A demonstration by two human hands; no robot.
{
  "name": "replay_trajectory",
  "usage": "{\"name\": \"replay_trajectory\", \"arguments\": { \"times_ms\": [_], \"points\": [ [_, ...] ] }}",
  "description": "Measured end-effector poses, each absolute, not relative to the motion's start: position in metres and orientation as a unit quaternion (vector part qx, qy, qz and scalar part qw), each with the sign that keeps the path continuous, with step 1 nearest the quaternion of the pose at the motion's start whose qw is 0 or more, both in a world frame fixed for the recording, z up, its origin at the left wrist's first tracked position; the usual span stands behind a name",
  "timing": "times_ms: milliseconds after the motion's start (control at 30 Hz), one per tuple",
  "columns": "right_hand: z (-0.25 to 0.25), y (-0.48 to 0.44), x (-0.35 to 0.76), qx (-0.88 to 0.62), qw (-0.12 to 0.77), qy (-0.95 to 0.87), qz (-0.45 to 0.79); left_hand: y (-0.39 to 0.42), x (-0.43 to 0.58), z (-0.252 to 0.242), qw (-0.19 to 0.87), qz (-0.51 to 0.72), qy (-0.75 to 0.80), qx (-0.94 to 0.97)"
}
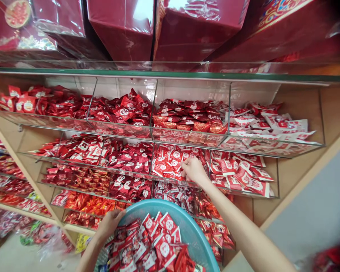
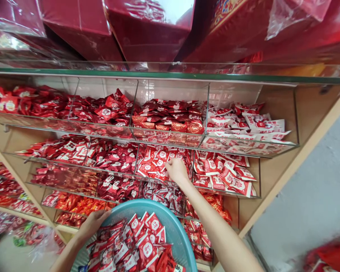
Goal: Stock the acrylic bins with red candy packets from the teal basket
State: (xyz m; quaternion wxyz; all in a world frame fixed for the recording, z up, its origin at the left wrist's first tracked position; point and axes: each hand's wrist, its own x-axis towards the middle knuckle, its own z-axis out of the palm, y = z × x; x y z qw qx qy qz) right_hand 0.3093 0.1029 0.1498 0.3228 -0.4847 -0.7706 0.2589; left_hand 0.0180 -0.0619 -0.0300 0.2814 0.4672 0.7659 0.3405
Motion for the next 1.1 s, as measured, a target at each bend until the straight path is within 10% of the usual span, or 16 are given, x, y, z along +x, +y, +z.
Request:
{"name": "replay_trajectory", "arguments": {
  "times_ms": [400,1100],
  "points": [
    [0.162,0.097,0.327,-0.427,0.409,-0.645,0.484,-0.060,0.014,-0.032,0.281,0.345,0.760,0.474],
    [0.184,0.090,0.358,-0.457,0.412,-0.626,0.479,-0.059,0.014,-0.032,0.272,0.350,0.756,0.482]
  ]
}}
